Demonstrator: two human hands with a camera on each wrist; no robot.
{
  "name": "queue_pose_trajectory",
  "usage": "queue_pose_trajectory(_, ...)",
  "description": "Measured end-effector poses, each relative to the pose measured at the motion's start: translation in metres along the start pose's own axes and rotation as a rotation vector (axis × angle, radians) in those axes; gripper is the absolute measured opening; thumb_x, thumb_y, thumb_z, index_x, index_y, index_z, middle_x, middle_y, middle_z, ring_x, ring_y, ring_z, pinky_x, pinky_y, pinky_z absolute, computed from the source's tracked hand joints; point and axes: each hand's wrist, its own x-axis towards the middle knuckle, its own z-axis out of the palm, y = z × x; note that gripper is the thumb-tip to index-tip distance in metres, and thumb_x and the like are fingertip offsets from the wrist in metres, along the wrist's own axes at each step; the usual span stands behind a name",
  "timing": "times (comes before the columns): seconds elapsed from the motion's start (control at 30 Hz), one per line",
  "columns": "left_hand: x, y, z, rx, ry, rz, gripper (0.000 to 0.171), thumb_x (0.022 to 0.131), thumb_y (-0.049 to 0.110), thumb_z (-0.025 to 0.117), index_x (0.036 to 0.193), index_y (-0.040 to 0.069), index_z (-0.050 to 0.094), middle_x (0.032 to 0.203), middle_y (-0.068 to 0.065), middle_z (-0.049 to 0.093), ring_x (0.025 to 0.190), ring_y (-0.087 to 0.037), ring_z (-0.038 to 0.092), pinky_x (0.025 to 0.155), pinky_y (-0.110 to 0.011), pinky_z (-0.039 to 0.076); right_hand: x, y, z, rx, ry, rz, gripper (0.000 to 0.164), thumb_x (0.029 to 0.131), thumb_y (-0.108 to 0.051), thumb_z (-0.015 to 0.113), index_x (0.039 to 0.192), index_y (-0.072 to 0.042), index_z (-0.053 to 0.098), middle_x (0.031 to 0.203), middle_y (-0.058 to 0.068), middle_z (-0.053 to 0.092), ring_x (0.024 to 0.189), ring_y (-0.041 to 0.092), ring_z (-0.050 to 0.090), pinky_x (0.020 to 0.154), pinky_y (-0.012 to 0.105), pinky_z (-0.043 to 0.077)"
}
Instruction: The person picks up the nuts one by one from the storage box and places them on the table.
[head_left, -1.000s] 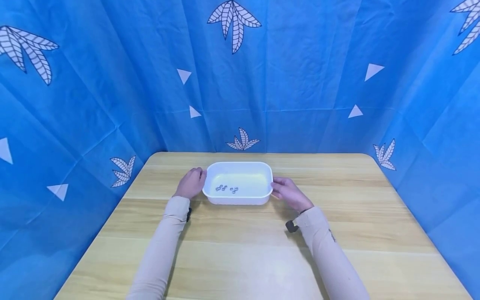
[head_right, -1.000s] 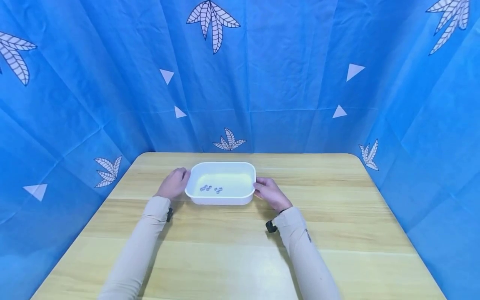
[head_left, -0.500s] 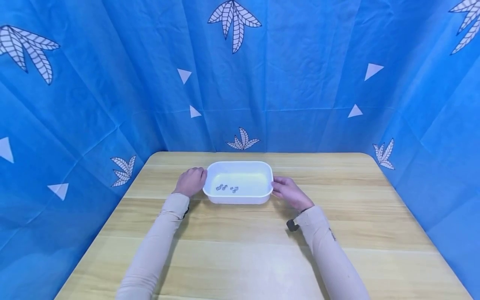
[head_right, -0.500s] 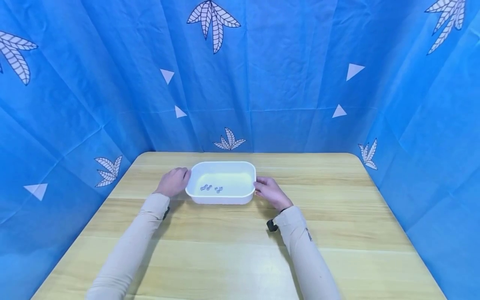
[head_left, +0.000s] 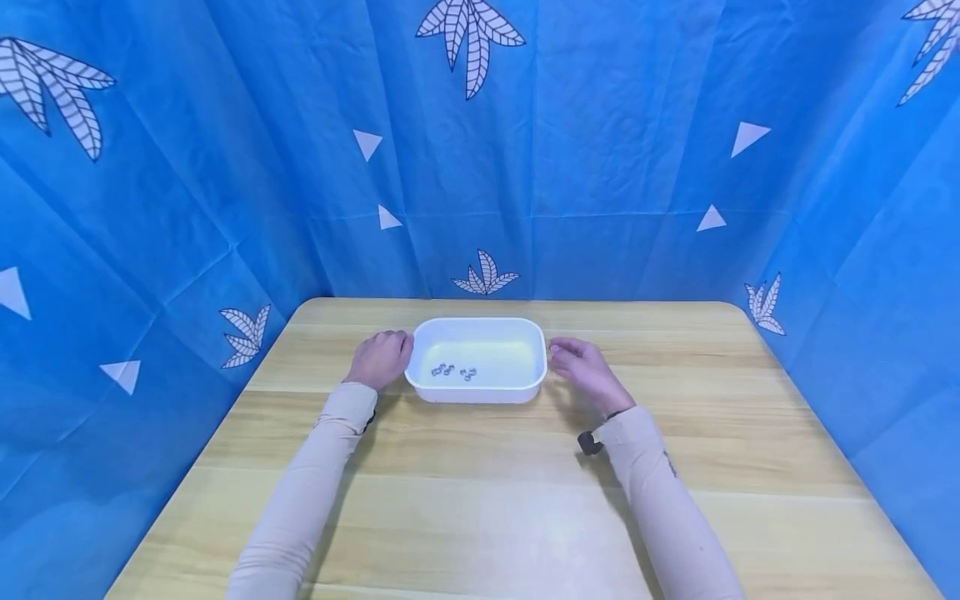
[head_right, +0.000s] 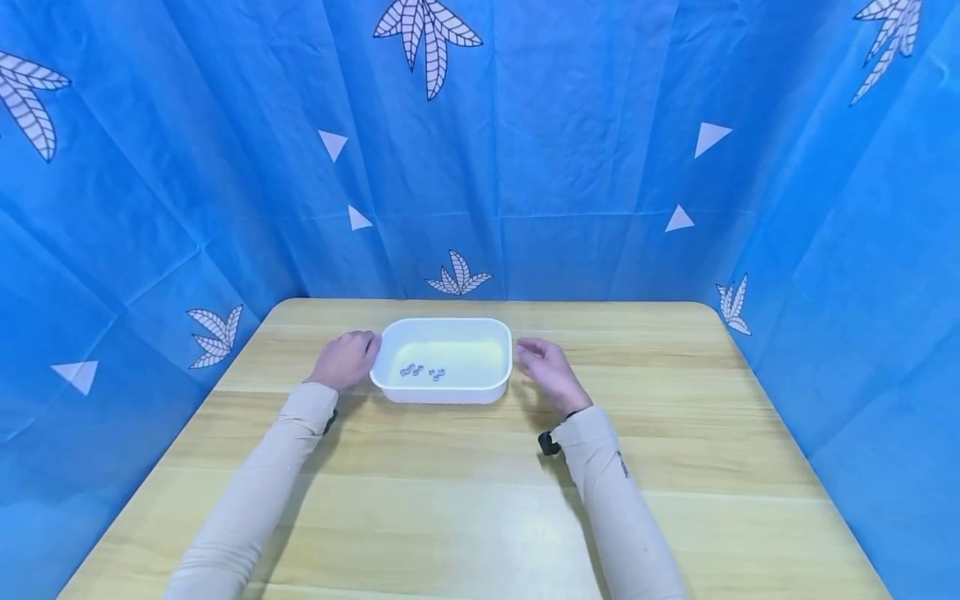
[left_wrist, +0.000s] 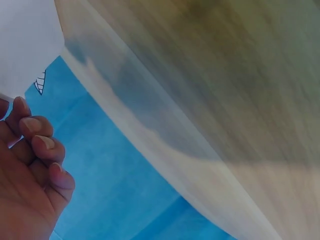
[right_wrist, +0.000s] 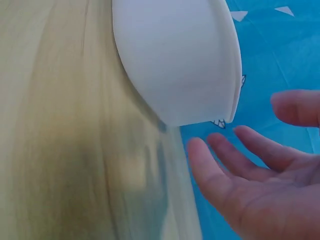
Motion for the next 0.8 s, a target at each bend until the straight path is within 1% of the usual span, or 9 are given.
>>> queue_pose_trajectory(0.13, 0.001, -0.001, -0.001, 0.001, -0.021, -0.029, 0.052, 0.11, 0.038, 0.034, 0.12, 0.004, 0.072, 0.11, -0.018, 0.075, 0.103, -0.037, 0.072, 0.09, -0.054, 0.057, -0.003, -0.009, 0.001, -0.008, 0.077, -0.047, 0.05, 0.109, -0.023, 0.05, 0.151, 0.004, 0.045, 0.157, 0.024, 0.046, 0.143, 0.043, 0.049, 0.117, 0.053, 0.044)
queue_pose_trajectory(0.3, 0.001, -0.003, 0.001, 0.003, -0.004, -0.027, 0.053, 0.11, 0.039, 0.033, 0.115, 0.005, 0.073, 0.106, -0.017, 0.075, 0.1, -0.036, 0.072, 0.088, -0.054, 0.058, -0.005, -0.022, -0.002, -0.033, 0.162, -0.143, 0.043, 0.107, -0.02, 0.054, 0.143, 0.004, 0.054, 0.148, 0.023, 0.056, 0.132, 0.042, 0.059, 0.111, 0.052, 0.049)
queue_pose_trajectory(0.4, 0.0, -0.003, 0.002, 0.009, 0.032, -0.017, 0.051, 0.109, 0.037, 0.035, 0.108, 0.005, 0.074, 0.102, -0.016, 0.075, 0.096, -0.036, 0.073, 0.085, -0.054, 0.058, -0.003, -0.031, -0.006, -0.051, 0.188, -0.2, 0.039, 0.105, -0.02, 0.059, 0.138, 0.002, 0.06, 0.143, 0.023, 0.061, 0.12, 0.033, 0.067, 0.106, 0.046, 0.054)
queue_pose_trajectory(0.5, -0.001, -0.001, 0.0, 0.016, 0.052, -0.009, 0.049, 0.109, 0.034, 0.036, 0.105, 0.004, 0.074, 0.101, -0.017, 0.076, 0.096, -0.037, 0.073, 0.085, -0.055, 0.058, 0.0, -0.04, -0.009, -0.086, 0.192, -0.251, 0.04, 0.103, -0.021, 0.063, 0.136, 0.002, 0.062, 0.137, 0.023, 0.065, 0.106, 0.015, 0.07, 0.098, 0.034, 0.059)
queue_pose_trajectory(0.53, -0.002, 0.0, 0.0, 0.019, 0.053, -0.007, 0.049, 0.109, 0.034, 0.036, 0.105, 0.004, 0.074, 0.101, -0.017, 0.076, 0.096, -0.037, 0.073, 0.084, -0.055, 0.058, 0.0, -0.043, -0.009, -0.103, 0.191, -0.266, 0.04, 0.103, -0.022, 0.064, 0.135, 0.002, 0.063, 0.135, 0.023, 0.066, 0.102, 0.012, 0.069, 0.094, 0.03, 0.059)
queue_pose_trajectory(0.6, -0.001, 0.0, -0.001, 0.023, 0.05, -0.002, 0.049, 0.109, 0.033, 0.036, 0.104, 0.004, 0.074, 0.1, -0.017, 0.075, 0.095, -0.037, 0.073, 0.084, -0.055, 0.058, 0.001, -0.05, -0.01, -0.139, 0.189, -0.29, 0.039, 0.102, -0.023, 0.065, 0.133, 0.001, 0.064, 0.132, 0.022, 0.068, 0.102, 0.014, 0.069, 0.088, 0.022, 0.058)
queue_pose_trajectory(0.63, -0.001, 0.0, -0.001, 0.024, 0.048, 0.003, 0.049, 0.11, 0.033, 0.035, 0.103, 0.004, 0.074, 0.099, -0.016, 0.075, 0.094, -0.036, 0.073, 0.083, -0.054, 0.058, 0.0, -0.053, -0.01, -0.159, 0.187, -0.302, 0.039, 0.102, -0.023, 0.065, 0.133, 0.001, 0.065, 0.131, 0.022, 0.068, 0.103, 0.016, 0.069, 0.087, 0.021, 0.057)
queue_pose_trajectory(0.73, 0.0, -0.001, 0.0, 0.033, 0.046, 0.017, 0.048, 0.109, 0.033, 0.036, 0.098, 0.005, 0.074, 0.094, -0.015, 0.074, 0.09, -0.035, 0.072, 0.08, -0.054, 0.059, 0.001, -0.062, -0.01, -0.217, 0.185, -0.326, 0.036, 0.102, -0.024, 0.066, 0.13, -0.002, 0.067, 0.13, 0.019, 0.07, 0.112, 0.027, 0.068, 0.087, 0.019, 0.056)
queue_pose_trajectory(0.8, -0.001, -0.001, 0.0, 0.042, 0.043, 0.022, 0.048, 0.109, 0.033, 0.037, 0.097, 0.005, 0.073, 0.093, -0.015, 0.074, 0.09, -0.036, 0.072, 0.08, -0.053, 0.059, 0.002, -0.067, -0.01, -0.254, 0.182, -0.334, 0.036, 0.102, -0.026, 0.066, 0.13, -0.003, 0.068, 0.129, 0.017, 0.071, 0.114, 0.029, 0.068, 0.088, 0.022, 0.056)
